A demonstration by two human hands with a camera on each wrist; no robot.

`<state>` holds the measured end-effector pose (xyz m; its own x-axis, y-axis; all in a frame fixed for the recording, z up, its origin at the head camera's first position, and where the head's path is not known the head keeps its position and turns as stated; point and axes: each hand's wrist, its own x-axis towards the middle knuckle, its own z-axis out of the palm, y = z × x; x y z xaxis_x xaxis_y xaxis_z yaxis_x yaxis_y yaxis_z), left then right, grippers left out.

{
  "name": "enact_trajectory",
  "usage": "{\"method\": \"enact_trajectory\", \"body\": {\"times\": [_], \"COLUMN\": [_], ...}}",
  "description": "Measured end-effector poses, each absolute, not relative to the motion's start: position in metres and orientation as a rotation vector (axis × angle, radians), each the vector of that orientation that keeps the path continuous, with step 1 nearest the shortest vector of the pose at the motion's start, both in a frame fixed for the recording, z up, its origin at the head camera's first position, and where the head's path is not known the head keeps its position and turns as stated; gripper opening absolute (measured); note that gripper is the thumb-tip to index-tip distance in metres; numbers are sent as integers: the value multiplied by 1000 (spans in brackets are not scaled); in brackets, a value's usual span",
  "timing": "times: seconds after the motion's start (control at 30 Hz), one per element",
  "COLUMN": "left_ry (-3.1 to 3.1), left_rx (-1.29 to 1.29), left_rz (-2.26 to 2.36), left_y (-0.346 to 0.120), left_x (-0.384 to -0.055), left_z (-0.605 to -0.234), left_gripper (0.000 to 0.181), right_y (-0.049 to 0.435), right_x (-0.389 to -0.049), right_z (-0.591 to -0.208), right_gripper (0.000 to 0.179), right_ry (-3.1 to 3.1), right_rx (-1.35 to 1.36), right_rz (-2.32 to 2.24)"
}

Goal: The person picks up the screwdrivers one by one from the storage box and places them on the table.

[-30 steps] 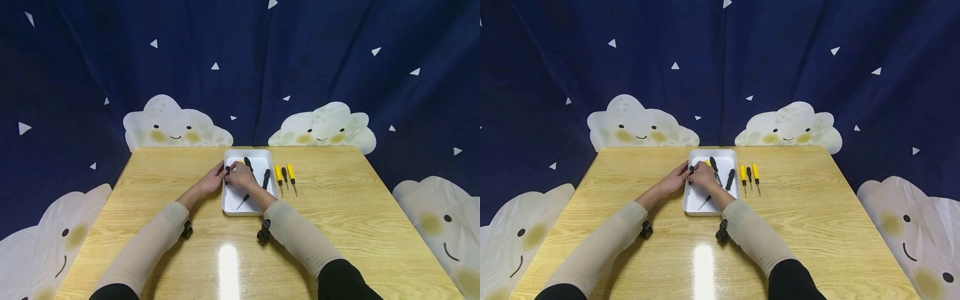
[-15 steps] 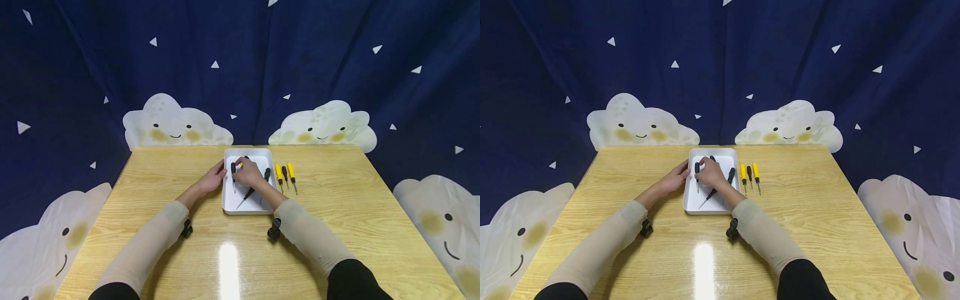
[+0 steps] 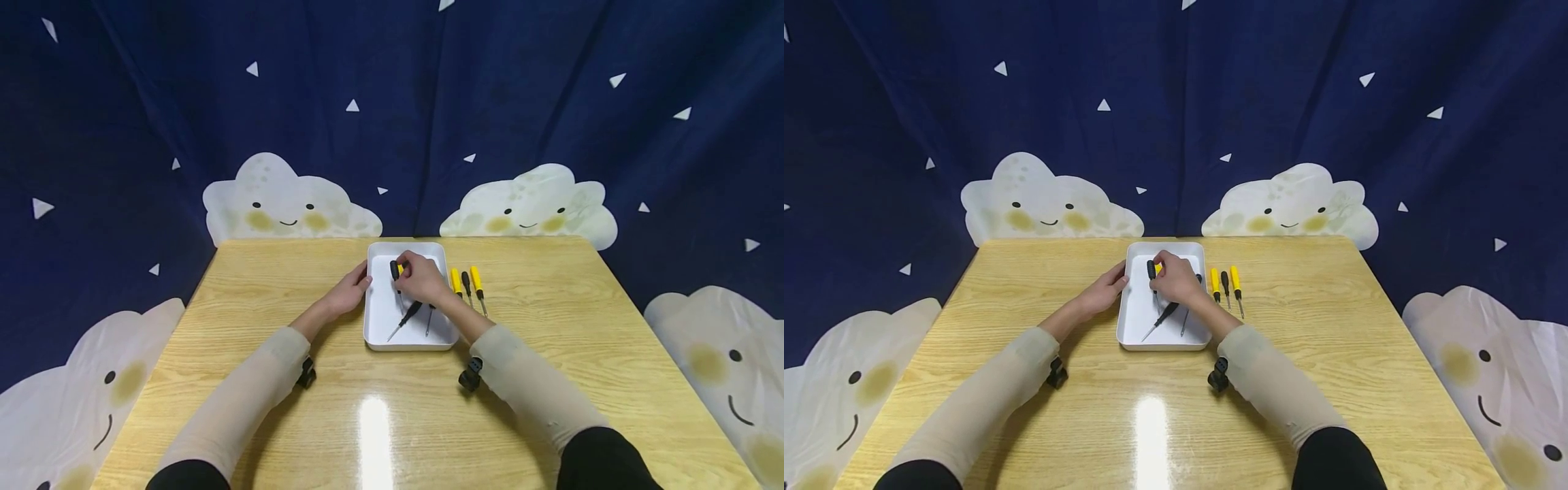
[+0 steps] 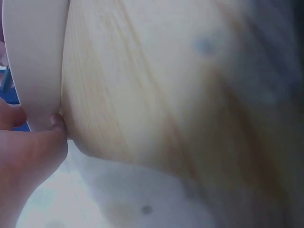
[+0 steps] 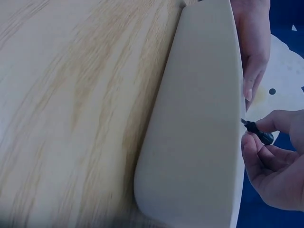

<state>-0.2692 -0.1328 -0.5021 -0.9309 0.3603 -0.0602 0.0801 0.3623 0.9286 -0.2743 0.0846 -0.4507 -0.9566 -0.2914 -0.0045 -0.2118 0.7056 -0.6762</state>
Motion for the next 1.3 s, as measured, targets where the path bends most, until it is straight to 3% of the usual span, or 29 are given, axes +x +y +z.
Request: {"method": "enact_trajectory", "body": {"times": [0.5, 1.3], "left_ry": [2390, 2392], "left_rx": [341, 368], "left_rz": [1561, 1557], "left_y": [-133, -133], "left_x": [-272, -271], "left_z": [-503, -504], "left_gripper": [60, 60], "right_y": [124, 180], "right_x": [-269, -274], "right_z": [-452, -437], "right_gripper": [46, 46], "right_ry": [2845, 2854], "right_rx": [-506, -403], "right_rz": [-1103, -1189]}}
